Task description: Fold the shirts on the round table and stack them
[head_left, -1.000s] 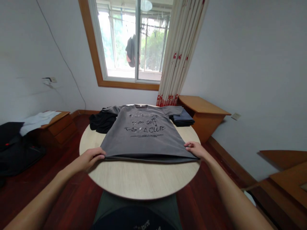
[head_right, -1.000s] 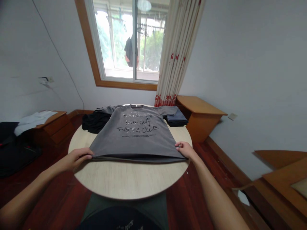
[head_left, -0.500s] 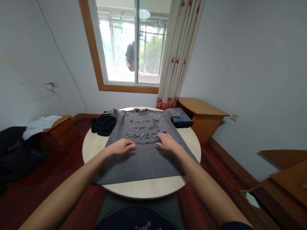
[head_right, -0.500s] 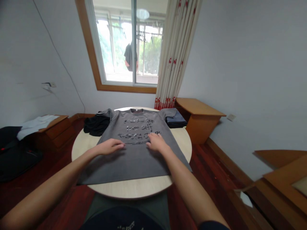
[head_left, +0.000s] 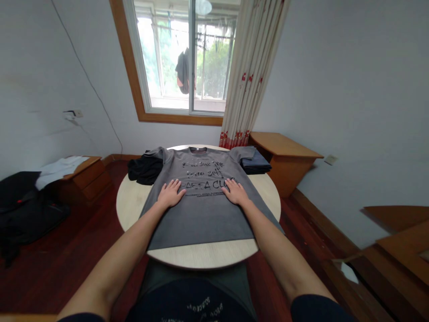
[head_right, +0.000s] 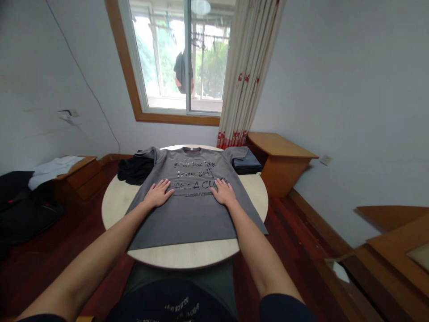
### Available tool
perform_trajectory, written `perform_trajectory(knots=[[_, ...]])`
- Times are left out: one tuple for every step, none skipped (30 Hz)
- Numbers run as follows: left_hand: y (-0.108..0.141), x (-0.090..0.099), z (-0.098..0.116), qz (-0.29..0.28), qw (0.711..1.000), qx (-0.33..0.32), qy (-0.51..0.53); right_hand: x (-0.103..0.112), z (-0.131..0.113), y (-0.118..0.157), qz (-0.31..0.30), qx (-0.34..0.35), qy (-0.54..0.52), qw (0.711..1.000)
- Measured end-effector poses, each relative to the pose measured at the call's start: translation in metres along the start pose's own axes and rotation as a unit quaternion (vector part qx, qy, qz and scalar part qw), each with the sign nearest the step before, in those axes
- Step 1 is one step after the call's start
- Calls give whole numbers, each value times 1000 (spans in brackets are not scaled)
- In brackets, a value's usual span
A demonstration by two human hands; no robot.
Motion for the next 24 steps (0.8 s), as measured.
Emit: perform_trajectory(knots=[[0, -1, -8, -3, 1000, 11, -3, 5, 14, 2, 7, -15, 4, 1000], [1, -2, -15, -6, 1000, 20, -5, 9, 26, 3, 12, -29, 7, 999], [1, -3, -22, -7, 1000, 28, -7, 13, 37, 5, 17, -40, 11, 999], [2, -5, -28, -8, 999, 35, -9, 15, 46, 7, 21, -48, 14, 999], [4, -6, -33, -6, 999, 42, -12, 18, 54, 9, 25, -55, 18, 998], [5, -7, -38, -5, 999, 47, -15, 19, 60, 11, 28, -60, 22, 998], [8, -7, -42, -3, 998, 52, -18, 20, 66, 13, 31, -63, 26, 997], [10, -7, -45, -1, 998, 54, -21, 21, 70, 15, 34, -67, 28, 997], [12, -8, -47, -1, 998, 55, -25, 22, 74, 17, 35, -70, 29, 996], [15, -8, -48, -1, 998, 53, -28, 22, 77, 20, 36, -74, 30, 996], [18, -8, -49, -1, 998, 50, -31, 22, 80, 23, 37, -78, 29, 996], [21, -7, -49, -1, 998, 46, -34, 22, 82, 26, 36, -82, 29, 996], [24, -7, -49, 0, 998, 44, -37, 22, 84, 30, 35, -84, 28, 995], [27, -7, -48, 1, 998, 41, -38, 22, 86, 34, 35, -86, 28, 995], [29, -7, -48, 2, 998, 40, -38, 22, 87, 39, 34, -88, 28, 995], [32, -7, -48, 3, 998, 40, -38, 23, 88, 43, 35, -88, 28, 995], [35, -6, -48, 5, 998, 40, -37, 23, 88, 48, 36, -88, 29, 995], [38, -6, -47, 7, 998, 41, -36, 23, 89, 53, 38, -86, 31, 995], [41, -5, -47, 9, 999, 40, -35, 24, 88, 58, 40, -85, 33, 995], [44, -4, -46, 10, 999, 40, -33, 24, 88, 63, 42, -84, 35, 995], [47, -4, -45, 10, 999, 39, -32, 24, 87, 68, 44, -84, 37, 995], [51, -3, -44, 11, 999, 38, -32, 24, 87, 73, 46, -85, 39, 995], [54, -3, -43, 10, 999, 38, -32, 24, 86, 78, 48, -88, 41, 994], [58, -3, -42, 11, 999, 38, -34, 23, 86, 83, 50, -91, 43, 994]])
Point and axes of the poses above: each hand's wrist, its own y-axis away from the middle knuckle, its own x-axis out of the back of the hand, z = x × y, the point moved 8 cm from there along -y, towards the middle knuckle, and after that the axes turned 13 degrees about -y, right-handed, at the moved point
